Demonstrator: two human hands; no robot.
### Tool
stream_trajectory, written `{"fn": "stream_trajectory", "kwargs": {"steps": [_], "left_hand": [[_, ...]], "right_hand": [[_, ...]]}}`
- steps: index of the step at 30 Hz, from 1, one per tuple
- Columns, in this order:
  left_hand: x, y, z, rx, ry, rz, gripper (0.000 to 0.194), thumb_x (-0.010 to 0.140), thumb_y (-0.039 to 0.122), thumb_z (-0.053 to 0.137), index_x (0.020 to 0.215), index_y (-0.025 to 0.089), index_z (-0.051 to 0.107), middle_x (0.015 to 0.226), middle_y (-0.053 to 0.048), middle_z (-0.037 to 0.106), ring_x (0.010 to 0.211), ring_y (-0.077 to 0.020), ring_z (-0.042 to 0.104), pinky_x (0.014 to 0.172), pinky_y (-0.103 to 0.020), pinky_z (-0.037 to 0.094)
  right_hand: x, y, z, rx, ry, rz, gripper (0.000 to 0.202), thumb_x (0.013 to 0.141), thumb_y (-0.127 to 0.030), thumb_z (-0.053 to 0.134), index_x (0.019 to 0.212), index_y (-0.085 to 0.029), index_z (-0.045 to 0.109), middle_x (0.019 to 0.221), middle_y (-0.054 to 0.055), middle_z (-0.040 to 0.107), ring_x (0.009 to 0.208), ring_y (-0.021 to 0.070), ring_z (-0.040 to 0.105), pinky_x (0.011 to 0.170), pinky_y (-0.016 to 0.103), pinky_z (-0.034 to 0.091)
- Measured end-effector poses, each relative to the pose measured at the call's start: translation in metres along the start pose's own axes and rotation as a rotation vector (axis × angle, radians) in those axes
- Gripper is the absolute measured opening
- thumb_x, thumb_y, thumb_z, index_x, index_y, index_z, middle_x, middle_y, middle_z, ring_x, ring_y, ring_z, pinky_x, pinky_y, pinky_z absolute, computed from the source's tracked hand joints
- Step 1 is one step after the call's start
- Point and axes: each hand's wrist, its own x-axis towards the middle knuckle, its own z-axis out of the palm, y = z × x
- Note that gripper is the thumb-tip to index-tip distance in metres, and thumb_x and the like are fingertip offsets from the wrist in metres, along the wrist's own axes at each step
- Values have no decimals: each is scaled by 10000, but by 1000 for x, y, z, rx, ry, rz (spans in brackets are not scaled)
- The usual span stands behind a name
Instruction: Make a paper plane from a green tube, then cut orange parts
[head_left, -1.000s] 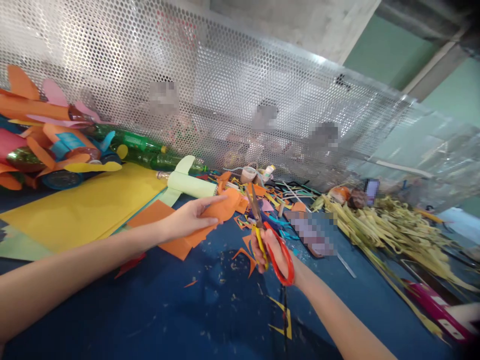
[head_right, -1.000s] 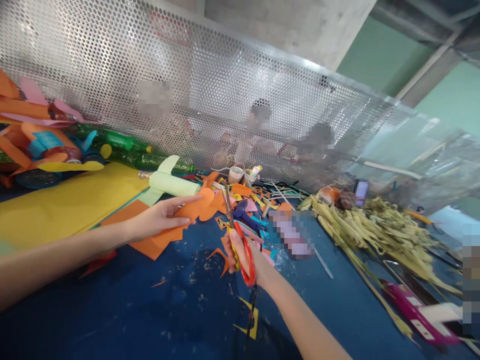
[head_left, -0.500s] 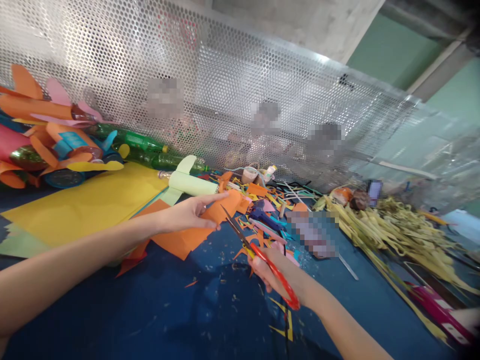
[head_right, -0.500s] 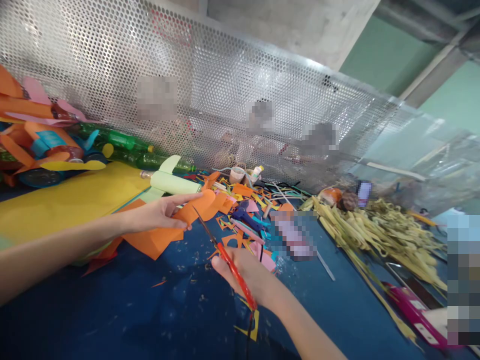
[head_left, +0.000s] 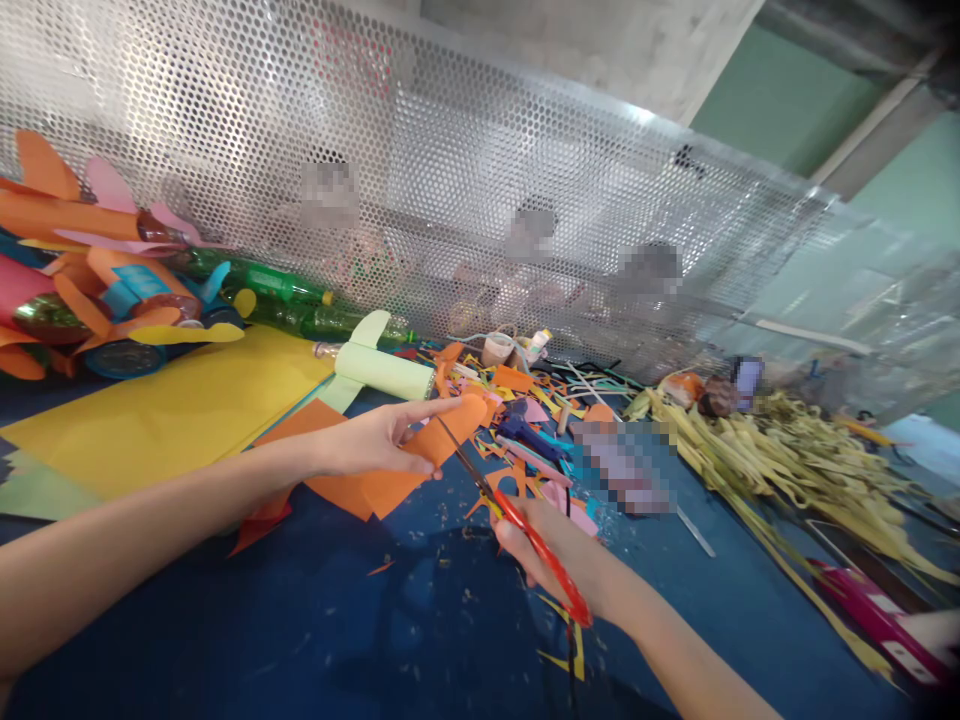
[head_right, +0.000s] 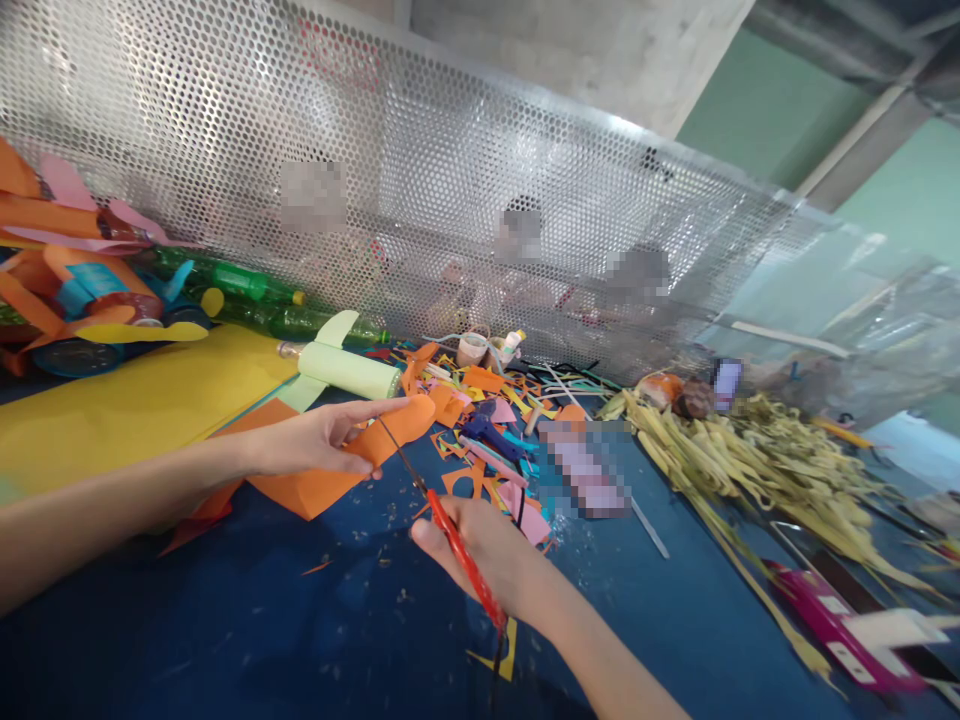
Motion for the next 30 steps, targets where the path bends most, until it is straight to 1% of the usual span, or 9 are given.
{"fn": "stream_trajectory", "kwargs": {"steps": [3,8,10,15,21,25,30], "left_hand": [[0,-2,-1,8,6,11,764,728,106,641,1354,338,272,1429,-84,306,933,-203,631,839,-377,496],[0,-4,-2,19,0,12,766,729,108,643,1352,350,268,1443,-80,274,947,-205,628,849,-385,493],[0,-3,-1,21,0,7,772,724,101,646,1352,347,269,1439,-83,283,951,-208,627,856,-386,489],[-1,-2,0,-1,-13,-7,781,722,112,652,1358,342,259,1398,-87,365,934,-215,636,843,-386,496],[-1,-2,-1,3,1,2,768,717,102,646,1345,354,284,1443,-70,276,955,-214,624,841,-387,500],[-2,2,1,7,16,-14,778,700,106,655,1344,344,290,1432,-65,301,926,-196,633,825,-363,509],[-2,9,5,37,53,-50,793,662,65,666,1328,333,329,1418,-56,334,878,-174,648,787,-317,519]], "right_hand": [[-1,0,0,-26,-1,19,422,851,-575,333,671,-195,365,563,-38,371,465,90,329,436,223,227],[-1,-6,0,-53,-4,52,394,850,-544,369,662,-198,344,556,-41,375,460,89,330,429,220,209],[-1,-8,0,-63,-1,46,400,848,-547,369,654,-198,347,551,-38,382,460,90,326,427,220,204],[-1,-8,0,-76,12,34,423,848,-563,356,637,-197,348,539,-35,385,469,93,320,429,220,200],[0,-5,1,-80,-3,37,426,849,-567,337,634,-199,332,540,-33,379,466,95,316,429,224,196],[0,-5,2,-81,-6,44,409,856,-540,345,632,-199,317,543,-38,353,466,92,299,430,227,186],[0,-6,2,-84,2,34,398,854,-513,366,620,-197,303,542,-47,301,471,87,261,429,231,170]]}}
